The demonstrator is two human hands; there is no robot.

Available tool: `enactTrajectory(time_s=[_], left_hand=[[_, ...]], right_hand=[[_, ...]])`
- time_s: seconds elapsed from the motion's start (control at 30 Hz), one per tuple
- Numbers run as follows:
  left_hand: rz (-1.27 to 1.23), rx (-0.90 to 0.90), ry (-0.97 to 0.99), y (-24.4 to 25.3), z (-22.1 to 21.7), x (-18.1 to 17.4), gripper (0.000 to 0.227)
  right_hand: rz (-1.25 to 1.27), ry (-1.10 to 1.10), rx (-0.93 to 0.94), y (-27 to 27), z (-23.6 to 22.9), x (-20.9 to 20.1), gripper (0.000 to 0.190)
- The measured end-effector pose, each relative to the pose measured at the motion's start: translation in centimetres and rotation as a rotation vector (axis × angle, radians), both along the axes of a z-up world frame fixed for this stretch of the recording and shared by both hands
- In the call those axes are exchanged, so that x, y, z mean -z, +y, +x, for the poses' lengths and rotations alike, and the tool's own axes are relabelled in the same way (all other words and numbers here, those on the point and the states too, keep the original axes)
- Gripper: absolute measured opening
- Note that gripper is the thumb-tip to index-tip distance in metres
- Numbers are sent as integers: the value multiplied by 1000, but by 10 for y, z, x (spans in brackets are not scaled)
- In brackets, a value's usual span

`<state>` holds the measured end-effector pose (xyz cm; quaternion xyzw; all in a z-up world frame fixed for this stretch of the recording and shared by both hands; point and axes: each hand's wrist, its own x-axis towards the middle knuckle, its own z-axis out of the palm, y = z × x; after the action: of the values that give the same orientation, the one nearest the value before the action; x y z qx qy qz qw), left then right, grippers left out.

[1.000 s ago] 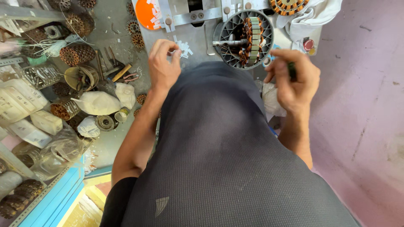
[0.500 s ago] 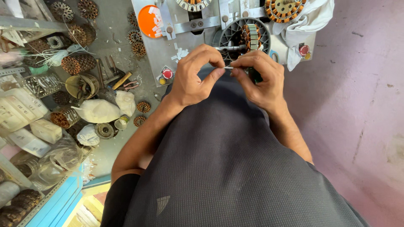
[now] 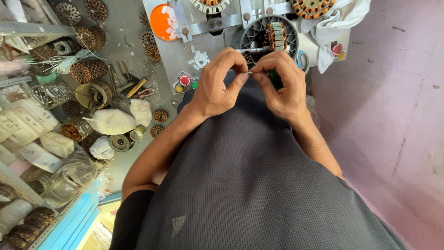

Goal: The person inserts small white plastic pieces into slots on a cylindrical electrical component mounted on a jig. They use a green-handled screwdriver to press and secure each piece into place, repeating the process for multiple slots around the component.

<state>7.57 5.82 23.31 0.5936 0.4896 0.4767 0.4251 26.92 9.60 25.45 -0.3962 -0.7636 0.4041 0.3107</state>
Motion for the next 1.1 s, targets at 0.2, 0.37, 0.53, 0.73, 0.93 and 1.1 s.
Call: enactTrajectory(time_s=[0.2,0.37,0.53,0.73,0.93,1.1], left_hand=[[-9,-62,-56,2,0,0,11],[58,-60,5,2,-1,-3,12],[40,7,4,2,0,-2,15],[18,12,42,1,4,1,17],[-6,18,46,1,9,5,16],[-4,8,23,3,15,12,15]], right_hand=[[7,9,5,0,-2,-2,18],[21,-12,26,1,-1,-1,19],[13,5,13,2,0,1,19],[33,-35,-51,1,2,5,24],[-24,-50,-25,-5,0,14,25],[-52,-24,8,-5,1,20,19]])
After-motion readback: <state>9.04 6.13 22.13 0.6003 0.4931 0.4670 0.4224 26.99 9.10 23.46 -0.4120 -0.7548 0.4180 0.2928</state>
